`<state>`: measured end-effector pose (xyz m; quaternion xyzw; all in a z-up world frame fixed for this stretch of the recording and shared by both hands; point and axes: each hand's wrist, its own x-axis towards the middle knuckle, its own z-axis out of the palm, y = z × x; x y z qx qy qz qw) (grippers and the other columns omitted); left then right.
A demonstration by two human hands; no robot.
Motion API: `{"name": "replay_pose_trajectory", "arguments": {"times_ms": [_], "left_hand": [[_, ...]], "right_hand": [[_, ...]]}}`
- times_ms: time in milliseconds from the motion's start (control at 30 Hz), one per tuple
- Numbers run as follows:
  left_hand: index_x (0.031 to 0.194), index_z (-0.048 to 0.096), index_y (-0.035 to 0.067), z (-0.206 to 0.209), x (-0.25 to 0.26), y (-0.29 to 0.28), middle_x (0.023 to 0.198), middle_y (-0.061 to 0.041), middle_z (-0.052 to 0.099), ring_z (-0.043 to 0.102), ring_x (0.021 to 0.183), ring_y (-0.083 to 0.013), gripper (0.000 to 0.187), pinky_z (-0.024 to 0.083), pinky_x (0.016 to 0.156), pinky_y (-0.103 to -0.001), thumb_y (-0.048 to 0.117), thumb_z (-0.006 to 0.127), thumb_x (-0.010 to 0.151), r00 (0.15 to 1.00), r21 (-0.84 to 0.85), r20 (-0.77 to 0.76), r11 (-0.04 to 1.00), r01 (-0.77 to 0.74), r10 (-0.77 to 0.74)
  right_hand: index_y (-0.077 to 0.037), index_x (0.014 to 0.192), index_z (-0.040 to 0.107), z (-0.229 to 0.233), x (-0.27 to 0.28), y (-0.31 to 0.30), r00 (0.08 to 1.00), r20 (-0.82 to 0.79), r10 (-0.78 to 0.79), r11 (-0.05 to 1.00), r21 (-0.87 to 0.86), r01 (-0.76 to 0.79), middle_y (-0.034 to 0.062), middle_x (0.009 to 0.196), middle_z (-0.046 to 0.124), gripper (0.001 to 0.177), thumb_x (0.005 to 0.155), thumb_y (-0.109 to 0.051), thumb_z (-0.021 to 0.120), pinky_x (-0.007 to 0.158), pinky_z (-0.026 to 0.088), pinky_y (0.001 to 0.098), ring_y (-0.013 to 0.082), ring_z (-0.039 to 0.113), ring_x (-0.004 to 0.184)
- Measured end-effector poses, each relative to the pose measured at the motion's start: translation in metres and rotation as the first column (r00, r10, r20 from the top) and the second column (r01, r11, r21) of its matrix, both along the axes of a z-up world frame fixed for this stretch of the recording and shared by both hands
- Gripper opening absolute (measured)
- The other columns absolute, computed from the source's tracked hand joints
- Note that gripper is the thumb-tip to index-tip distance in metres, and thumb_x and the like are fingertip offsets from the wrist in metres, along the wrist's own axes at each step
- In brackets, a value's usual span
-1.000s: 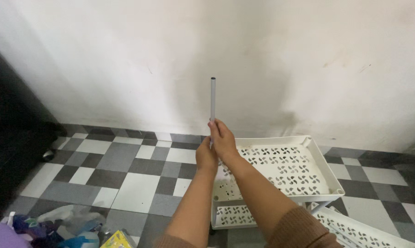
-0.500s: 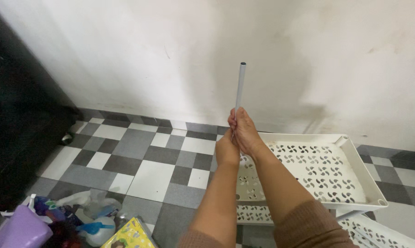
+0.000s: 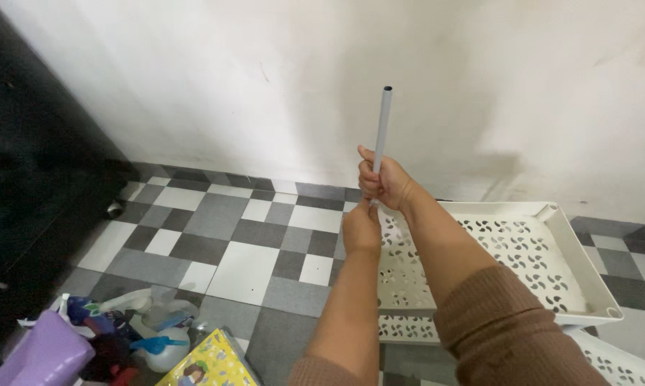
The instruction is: The person assembles a white plastic storage rack by inserting metal poles into corner holes and stacking perforated trays. They repeatedly insert and remove poles to adjust the structure, then place trays onto the frame.
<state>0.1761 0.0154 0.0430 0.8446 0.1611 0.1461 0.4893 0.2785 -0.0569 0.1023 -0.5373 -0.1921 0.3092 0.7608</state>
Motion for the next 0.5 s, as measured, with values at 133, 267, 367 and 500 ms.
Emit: {"name": "replay_pose_trajectory", "arguments": {"times_ms": [133, 267, 367, 500], "left_hand": [[0.124, 0.069, 0.014, 0.005, 0.003, 0.000, 0.099, -0.022, 0.072, 0.069, 0.095, -0.0407, 0.030, 0.054, 0.081, -0.050, 0.019, 0.060, 0.096, 0.999, -0.024, 0.041, 1.000, -0.006, 0.007], [0.122, 0.070, 0.014, 0.011, 0.002, 0.000, 0.100, -0.019, 0.074, 0.071, 0.094, -0.0386, 0.029, 0.054, 0.082, -0.050, 0.027, 0.057, 0.101, 0.998, -0.066, -0.051, 0.997, 0.032, -0.035], [0.134, 0.064, 0.028, 0.015, 0.002, -0.002, 0.100, -0.018, 0.073, 0.071, 0.093, -0.0370, 0.036, 0.053, 0.082, -0.049, 0.031, 0.054, 0.099, 0.994, -0.128, -0.108, 0.991, 0.021, -0.035], [0.130, 0.068, 0.024, 0.009, 0.005, 0.002, 0.099, -0.021, 0.073, 0.069, 0.093, -0.0405, 0.031, 0.053, 0.080, -0.051, 0.030, 0.057, 0.101, 0.999, 0.009, -0.049, 1.000, 0.012, -0.012]], "right_hand": [[-0.014, 0.074, 0.051, -0.006, -0.026, 0.010, 0.907, 0.031, -0.420, 0.902, 0.122, 0.414, -0.0005, 0.064, 0.045, 0.050, 0.106, -0.050, 0.043, 0.063, 0.039, 0.0282, 0.0134, 0.041, 0.061], [-0.014, 0.085, 0.057, -0.010, -0.060, 0.014, 0.845, 0.019, -0.535, 0.834, 0.169, 0.525, 0.0022, 0.078, 0.055, 0.040, 0.104, -0.045, 0.039, 0.076, 0.045, 0.0310, 0.0158, 0.053, 0.078], [-0.016, 0.087, 0.055, -0.012, -0.065, 0.011, 0.839, 0.094, -0.536, 0.843, 0.123, 0.524, -0.0026, 0.076, 0.047, 0.041, 0.106, -0.048, 0.036, 0.073, 0.041, 0.0272, 0.0120, 0.044, 0.075], [-0.015, 0.072, 0.044, -0.019, -0.028, 0.012, 0.896, 0.003, -0.443, 0.895, 0.066, 0.442, -0.0033, 0.061, 0.035, 0.047, 0.108, -0.044, 0.036, 0.054, 0.027, 0.0285, 0.0114, 0.031, 0.056]]}}
